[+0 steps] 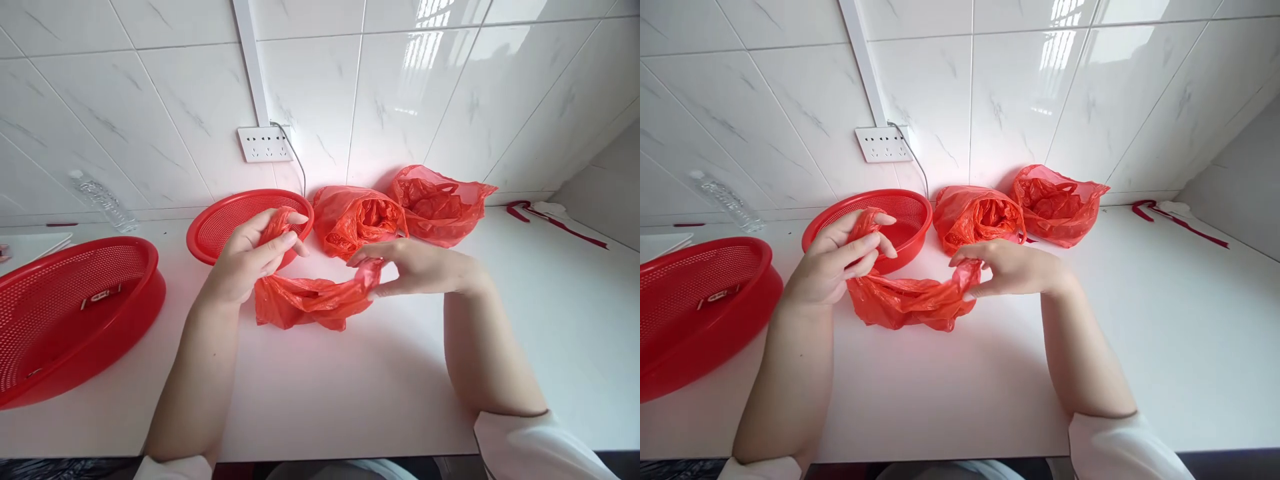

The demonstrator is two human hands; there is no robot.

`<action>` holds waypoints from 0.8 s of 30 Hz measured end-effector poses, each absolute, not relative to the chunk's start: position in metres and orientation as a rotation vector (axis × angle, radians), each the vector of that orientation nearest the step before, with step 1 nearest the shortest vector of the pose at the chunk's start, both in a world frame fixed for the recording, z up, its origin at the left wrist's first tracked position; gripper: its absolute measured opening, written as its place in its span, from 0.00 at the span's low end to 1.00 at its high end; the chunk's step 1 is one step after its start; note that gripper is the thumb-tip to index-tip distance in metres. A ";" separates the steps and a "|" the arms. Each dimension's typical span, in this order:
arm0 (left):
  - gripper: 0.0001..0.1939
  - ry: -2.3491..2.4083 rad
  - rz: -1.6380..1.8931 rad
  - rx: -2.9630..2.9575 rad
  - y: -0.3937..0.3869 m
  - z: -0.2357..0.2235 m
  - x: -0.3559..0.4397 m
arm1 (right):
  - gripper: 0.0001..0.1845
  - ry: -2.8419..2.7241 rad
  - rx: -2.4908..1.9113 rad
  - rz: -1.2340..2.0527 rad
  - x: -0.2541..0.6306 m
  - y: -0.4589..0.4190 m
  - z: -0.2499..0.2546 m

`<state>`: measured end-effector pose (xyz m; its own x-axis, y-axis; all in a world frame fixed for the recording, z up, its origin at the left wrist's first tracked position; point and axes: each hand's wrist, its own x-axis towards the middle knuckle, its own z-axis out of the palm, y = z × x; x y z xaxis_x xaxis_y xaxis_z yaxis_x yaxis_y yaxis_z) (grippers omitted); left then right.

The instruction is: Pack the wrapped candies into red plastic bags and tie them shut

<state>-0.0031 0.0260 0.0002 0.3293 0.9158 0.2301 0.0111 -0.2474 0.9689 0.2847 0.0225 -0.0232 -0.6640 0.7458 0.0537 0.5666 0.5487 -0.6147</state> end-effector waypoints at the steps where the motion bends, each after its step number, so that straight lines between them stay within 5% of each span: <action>1: 0.13 0.862 1.085 1.591 0.025 0.000 -0.002 | 0.25 -2.445 -0.979 0.814 0.282 0.020 -0.020; 5: 0.17 0.857 1.104 1.637 0.023 0.000 0.002 | 0.17 -2.441 -0.730 0.922 0.266 0.012 -0.018; 11: 0.16 0.908 1.232 1.603 0.027 0.003 -0.011 | 0.14 -2.557 -1.320 0.831 0.273 0.016 -0.028; 17: 0.16 0.986 1.326 1.563 0.037 0.000 -0.018 | 0.05 -2.224 -1.217 0.357 0.284 0.029 -0.033; 22: 0.31 0.921 1.197 1.597 0.032 -0.003 -0.009 | 0.05 -1.926 -1.114 0.602 0.264 0.029 -0.034; 24: 0.29 0.940 1.138 1.693 0.031 -0.003 -0.008 | 0.13 -1.918 -1.068 0.626 0.261 0.027 -0.032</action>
<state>-0.0081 0.0309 -0.0029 0.2984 0.9080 0.2942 0.1171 -0.3408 0.9328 0.2611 0.0265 -0.0320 -0.2912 0.8577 0.4238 0.4425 0.5135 -0.7352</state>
